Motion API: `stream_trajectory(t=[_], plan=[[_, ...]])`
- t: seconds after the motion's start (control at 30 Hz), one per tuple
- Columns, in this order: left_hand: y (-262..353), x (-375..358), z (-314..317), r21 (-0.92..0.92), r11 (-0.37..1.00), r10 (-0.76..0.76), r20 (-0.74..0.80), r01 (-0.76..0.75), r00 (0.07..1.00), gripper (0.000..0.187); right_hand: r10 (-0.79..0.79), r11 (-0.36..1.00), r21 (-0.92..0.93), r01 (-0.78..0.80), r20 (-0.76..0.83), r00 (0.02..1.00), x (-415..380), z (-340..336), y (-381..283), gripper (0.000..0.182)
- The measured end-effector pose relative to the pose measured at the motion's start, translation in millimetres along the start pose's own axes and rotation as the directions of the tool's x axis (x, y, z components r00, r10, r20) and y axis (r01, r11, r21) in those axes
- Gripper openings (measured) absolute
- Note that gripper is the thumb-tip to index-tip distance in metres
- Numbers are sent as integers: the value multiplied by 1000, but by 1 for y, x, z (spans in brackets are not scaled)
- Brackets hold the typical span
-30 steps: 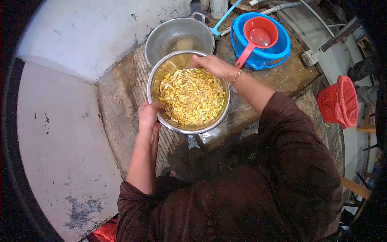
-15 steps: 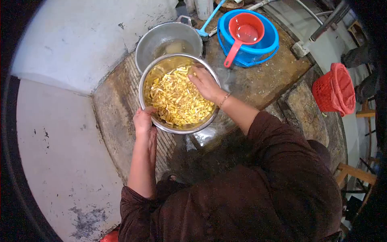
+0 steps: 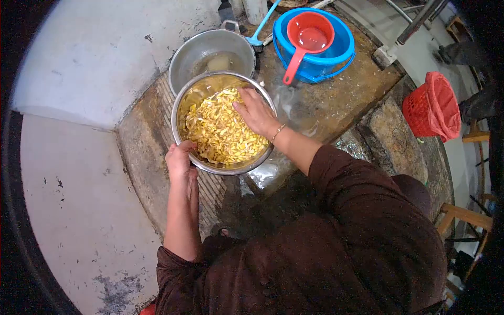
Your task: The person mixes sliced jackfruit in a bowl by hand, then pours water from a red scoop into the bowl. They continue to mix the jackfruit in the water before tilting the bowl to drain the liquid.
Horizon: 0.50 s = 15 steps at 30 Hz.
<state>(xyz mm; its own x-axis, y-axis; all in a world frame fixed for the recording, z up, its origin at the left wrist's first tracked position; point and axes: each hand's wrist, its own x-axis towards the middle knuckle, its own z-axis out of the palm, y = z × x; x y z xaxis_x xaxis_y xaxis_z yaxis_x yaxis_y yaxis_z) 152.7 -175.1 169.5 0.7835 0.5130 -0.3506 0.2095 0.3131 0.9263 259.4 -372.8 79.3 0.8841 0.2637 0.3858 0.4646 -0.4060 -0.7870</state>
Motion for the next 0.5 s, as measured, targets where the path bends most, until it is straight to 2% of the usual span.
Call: stream_trajectory(t=[0.5], plan=[[7,-9,10,31,999,16,-18,-16,1000,21,37,999,-22,-37,38,999,-8,11,7,55]])
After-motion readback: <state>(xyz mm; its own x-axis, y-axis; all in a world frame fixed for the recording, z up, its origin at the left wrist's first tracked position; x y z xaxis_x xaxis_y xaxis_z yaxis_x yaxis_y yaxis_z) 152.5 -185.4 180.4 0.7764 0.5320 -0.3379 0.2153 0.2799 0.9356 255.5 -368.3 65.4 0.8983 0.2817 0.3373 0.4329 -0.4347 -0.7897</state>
